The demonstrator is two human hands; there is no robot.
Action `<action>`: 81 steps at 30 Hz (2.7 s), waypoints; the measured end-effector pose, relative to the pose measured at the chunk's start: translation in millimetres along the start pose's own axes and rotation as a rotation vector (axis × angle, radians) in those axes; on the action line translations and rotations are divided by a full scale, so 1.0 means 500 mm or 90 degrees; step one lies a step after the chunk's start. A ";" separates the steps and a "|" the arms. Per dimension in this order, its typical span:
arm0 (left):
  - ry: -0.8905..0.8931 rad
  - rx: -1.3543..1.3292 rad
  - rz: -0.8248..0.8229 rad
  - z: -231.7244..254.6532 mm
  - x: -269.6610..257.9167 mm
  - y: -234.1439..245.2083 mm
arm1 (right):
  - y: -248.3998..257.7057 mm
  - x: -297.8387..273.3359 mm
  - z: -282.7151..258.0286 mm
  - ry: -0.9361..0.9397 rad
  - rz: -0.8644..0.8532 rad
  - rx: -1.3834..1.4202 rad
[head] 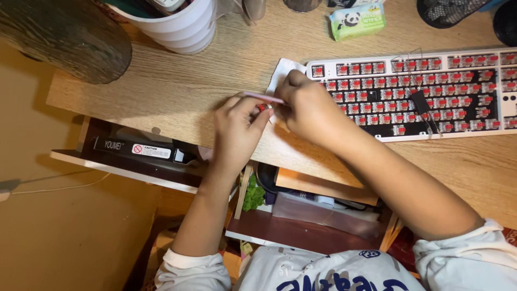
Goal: The person lubricates keyboard switches by hand using a small brush. The person removes a switch, applies lubricant to its components, and then reinserts the switch back into the keyboard frame.
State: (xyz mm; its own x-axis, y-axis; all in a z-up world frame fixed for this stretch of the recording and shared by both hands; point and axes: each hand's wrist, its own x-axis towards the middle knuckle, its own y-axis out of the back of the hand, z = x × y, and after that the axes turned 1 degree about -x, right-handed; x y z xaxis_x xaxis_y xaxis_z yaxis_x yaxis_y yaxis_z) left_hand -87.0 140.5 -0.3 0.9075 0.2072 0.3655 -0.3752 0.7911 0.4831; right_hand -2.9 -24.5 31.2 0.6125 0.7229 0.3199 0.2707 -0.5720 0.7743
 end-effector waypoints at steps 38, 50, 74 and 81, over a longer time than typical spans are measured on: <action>0.147 -0.724 -0.245 0.130 0.091 -0.276 | 0.281 -0.187 0.134 -0.181 0.167 0.262; 0.136 -0.739 -0.283 0.128 0.101 -0.281 | 0.273 -0.226 0.183 -0.221 0.161 0.431; 0.060 -0.657 -0.232 0.136 0.080 -0.280 | 0.229 -0.196 0.195 -0.216 0.115 0.799; 0.152 -0.780 -0.257 0.117 0.089 -0.300 | 0.240 -0.211 0.209 -0.219 0.171 0.745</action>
State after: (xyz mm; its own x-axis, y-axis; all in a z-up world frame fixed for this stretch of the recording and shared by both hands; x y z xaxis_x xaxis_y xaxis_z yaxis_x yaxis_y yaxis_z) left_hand -1.3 -2.7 -10.3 0.9731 -0.1703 0.1555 0.2286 0.8009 -0.5535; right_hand 42.8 -209.8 33.4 0.8656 0.4915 0.0962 0.4960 -0.8146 -0.3007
